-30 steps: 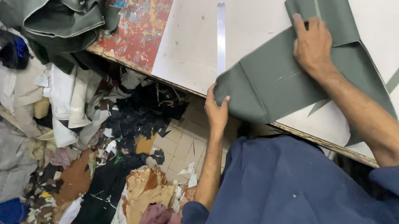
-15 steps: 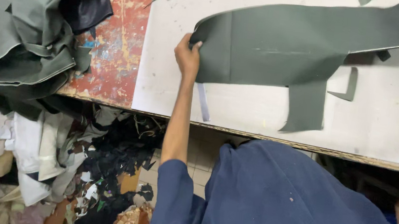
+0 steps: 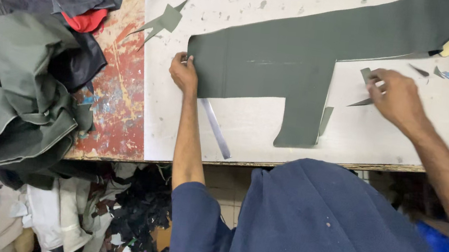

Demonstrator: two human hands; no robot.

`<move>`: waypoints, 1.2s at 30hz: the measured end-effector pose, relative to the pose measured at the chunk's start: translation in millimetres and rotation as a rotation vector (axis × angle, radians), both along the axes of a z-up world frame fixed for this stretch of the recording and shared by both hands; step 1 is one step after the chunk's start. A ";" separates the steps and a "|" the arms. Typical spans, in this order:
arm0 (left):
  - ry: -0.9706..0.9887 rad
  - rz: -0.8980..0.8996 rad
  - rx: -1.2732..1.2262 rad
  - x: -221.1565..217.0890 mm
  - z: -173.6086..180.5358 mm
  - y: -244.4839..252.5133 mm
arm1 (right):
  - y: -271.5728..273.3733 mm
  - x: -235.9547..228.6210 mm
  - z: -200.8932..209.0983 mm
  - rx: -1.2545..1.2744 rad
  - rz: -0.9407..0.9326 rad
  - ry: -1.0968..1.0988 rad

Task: The person uses a metal ruler and a utility knife to cut a large piece of dark green fabric on a workbench. They measure and cut straight lines and shapes, separating the fabric into multiple pieces and removing offcuts.

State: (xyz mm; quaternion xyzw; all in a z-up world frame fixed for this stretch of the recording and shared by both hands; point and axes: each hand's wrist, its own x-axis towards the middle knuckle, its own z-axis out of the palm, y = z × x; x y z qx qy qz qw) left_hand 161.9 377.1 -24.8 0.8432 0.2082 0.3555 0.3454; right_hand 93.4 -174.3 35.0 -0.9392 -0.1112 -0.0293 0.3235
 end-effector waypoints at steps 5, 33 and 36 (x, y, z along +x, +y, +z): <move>0.077 0.012 -0.091 -1.3 -13.5 12.3 | 65.9 2.0 -8.7 0.303 -0.204 0.402; 0.154 0.095 -0.192 28.5 -11.4 -12.6 | 64.1 27.9 -57.8 0.326 -0.178 0.099; 0.262 0.101 -0.197 29.3 -5.5 -9.9 | 64.7 27.8 -57.3 0.270 -0.171 0.059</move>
